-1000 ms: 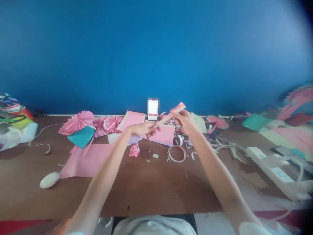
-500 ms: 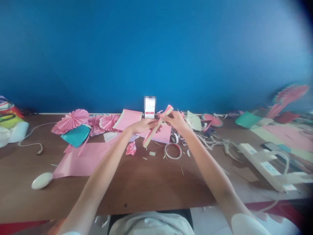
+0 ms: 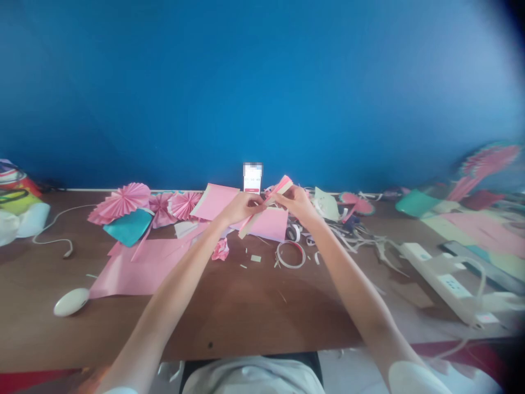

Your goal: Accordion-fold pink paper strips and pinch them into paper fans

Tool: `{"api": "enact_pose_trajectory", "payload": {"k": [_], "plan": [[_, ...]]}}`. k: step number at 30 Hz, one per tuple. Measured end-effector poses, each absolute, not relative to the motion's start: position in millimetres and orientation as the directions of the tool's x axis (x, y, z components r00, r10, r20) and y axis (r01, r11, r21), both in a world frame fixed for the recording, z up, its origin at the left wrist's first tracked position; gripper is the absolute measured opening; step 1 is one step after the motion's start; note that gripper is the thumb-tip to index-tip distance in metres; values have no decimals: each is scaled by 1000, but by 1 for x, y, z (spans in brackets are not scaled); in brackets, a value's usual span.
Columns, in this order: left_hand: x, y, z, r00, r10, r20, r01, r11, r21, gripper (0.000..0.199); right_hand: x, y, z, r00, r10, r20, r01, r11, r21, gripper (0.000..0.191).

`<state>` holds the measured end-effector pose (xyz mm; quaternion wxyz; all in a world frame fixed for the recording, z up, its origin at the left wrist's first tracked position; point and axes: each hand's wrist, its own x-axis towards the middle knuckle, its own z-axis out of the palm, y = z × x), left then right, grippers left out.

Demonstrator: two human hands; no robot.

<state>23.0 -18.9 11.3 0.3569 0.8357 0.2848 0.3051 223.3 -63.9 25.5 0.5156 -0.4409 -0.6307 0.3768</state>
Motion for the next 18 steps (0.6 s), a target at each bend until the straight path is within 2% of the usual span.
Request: {"api": "enact_pose_trajectory", "payload": {"k": [4,7,10,18], "plan": [[24,-18,10,561,754,342,292,-566,771,32,224,-61,23,-19,939,343,110,343,-933,34],[24,-17,8,530,766,364,306,-573,760,35,224,-58,20,30,927,374,116,368,-922,22],[22,-17,8,512,770,381,318,-582,749,35,224,-56,18,-14,906,422,156,419,-894,12],[20,-17,12,511,747,425,331,-627,705,34,226,-60,20,-38,890,454,187,452,-872,23]]}}
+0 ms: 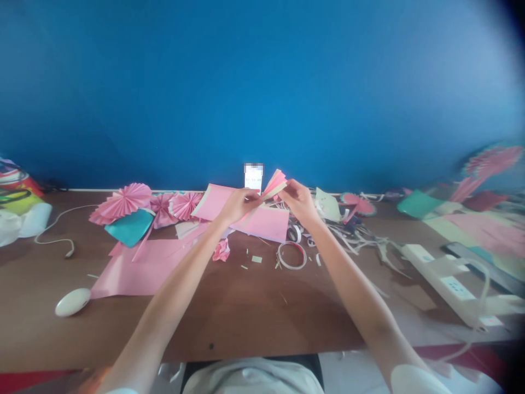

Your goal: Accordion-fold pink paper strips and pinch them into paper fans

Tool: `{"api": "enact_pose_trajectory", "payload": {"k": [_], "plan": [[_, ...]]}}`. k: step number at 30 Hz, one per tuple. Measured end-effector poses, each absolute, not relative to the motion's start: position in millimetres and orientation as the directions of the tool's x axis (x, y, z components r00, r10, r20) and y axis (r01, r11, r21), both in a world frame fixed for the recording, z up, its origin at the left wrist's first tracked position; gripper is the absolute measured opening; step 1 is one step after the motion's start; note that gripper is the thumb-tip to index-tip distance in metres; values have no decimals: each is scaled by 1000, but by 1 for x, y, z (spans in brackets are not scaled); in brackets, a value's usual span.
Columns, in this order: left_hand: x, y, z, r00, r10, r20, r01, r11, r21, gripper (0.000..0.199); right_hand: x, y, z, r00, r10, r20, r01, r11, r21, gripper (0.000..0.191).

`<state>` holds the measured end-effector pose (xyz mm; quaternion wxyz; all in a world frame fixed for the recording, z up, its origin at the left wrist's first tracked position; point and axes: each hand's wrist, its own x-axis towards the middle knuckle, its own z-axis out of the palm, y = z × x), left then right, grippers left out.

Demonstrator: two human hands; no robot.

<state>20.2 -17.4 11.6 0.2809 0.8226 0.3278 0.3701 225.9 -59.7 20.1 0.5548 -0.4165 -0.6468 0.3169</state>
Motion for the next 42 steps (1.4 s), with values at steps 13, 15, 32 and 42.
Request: {"api": "enact_pose_trajectory", "payload": {"k": [13,15,32,42], "plan": [[20,-19,13,489,709,508,311,-686,657,27,230,-57,18,-61,832,551,189,552,-812,42],[20,-18,13,487,705,515,318,-692,647,25,230,-58,18,-103,835,540,228,548,-805,35],[31,-27,10,569,762,310,-290,-166,942,30,206,-88,38,-146,780,608,327,618,-715,35],[31,-26,1,617,744,254,-481,101,871,25,211,-90,43,-279,698,659,510,689,-514,50]]}}
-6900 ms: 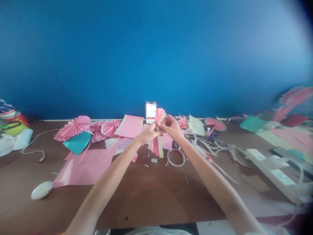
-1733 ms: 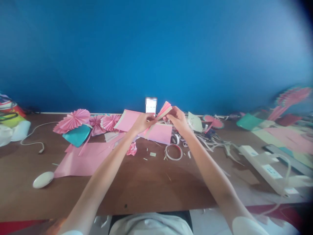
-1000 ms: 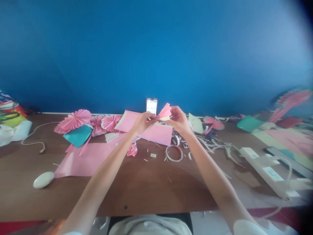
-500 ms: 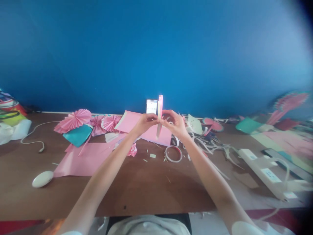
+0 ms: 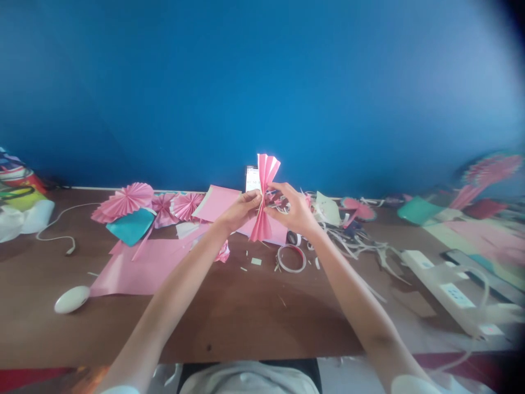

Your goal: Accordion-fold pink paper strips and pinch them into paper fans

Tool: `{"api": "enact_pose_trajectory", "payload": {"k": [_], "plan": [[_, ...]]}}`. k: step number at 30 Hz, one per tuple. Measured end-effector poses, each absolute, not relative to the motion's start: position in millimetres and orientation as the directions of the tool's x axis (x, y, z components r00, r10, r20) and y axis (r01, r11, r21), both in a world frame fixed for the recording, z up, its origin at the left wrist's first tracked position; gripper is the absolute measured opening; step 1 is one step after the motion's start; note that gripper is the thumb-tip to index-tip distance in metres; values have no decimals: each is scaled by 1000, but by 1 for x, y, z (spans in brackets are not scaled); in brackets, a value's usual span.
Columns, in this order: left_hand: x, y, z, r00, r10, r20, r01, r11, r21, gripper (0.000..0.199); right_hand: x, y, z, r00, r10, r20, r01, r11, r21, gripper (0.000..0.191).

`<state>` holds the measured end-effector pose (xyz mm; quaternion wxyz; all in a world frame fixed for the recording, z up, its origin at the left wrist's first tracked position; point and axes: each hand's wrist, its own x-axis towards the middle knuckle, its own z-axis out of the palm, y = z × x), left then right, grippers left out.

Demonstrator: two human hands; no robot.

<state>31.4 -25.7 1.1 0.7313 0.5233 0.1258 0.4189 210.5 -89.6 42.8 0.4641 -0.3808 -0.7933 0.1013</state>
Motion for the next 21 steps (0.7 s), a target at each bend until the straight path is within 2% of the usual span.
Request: {"api": "enact_pose_trajectory", "payload": {"k": [6,15,21], "plan": [[30,-22,-5,625,753,207,-458,138,878,21,216,-90,47,-357,701,618,564,689,-456,51],[31,-23,-4,631,754,183,-429,143,892,21,214,-85,38,-341,682,647,649,669,-364,45],[30,-21,-5,639,748,178,-442,167,881,18,213,-87,39,-321,647,692,745,623,-237,43]]}}
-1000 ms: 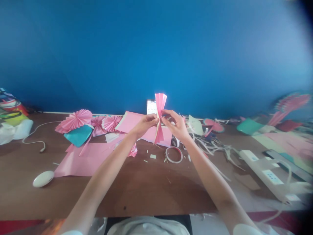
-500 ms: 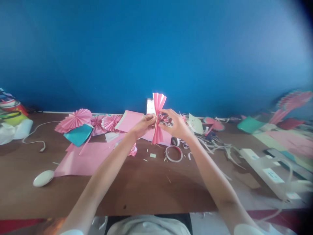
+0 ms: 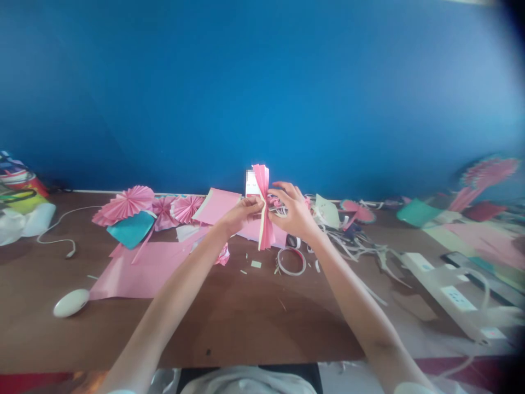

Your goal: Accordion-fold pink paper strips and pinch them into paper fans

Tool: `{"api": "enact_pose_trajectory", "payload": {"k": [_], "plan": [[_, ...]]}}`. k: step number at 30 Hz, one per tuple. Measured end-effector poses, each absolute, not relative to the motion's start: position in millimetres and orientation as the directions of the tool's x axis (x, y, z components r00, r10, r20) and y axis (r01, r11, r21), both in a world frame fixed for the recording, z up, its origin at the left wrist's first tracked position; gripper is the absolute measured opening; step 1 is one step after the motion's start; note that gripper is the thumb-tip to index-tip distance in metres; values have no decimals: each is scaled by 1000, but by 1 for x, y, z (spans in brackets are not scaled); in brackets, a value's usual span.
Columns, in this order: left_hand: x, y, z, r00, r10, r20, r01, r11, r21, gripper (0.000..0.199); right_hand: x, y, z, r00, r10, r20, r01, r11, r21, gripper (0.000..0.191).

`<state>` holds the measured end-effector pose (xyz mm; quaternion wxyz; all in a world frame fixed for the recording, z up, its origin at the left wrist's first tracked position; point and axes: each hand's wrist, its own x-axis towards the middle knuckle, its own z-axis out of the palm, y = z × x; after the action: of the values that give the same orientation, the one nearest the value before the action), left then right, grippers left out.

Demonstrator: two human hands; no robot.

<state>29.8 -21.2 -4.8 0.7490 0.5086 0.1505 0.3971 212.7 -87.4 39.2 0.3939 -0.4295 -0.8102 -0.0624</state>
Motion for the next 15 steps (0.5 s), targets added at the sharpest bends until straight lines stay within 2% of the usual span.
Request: {"api": "enact_pose_trajectory", "payload": {"k": [8,15], "plan": [[24,-19,-3,688,694,213,-416,136,899,16,212,-85,35,-344,541,768,763,637,-107,19],[27,-18,-3,618,739,267,-407,10,913,18,209,-83,31,-295,496,817,743,657,-131,11]]}}
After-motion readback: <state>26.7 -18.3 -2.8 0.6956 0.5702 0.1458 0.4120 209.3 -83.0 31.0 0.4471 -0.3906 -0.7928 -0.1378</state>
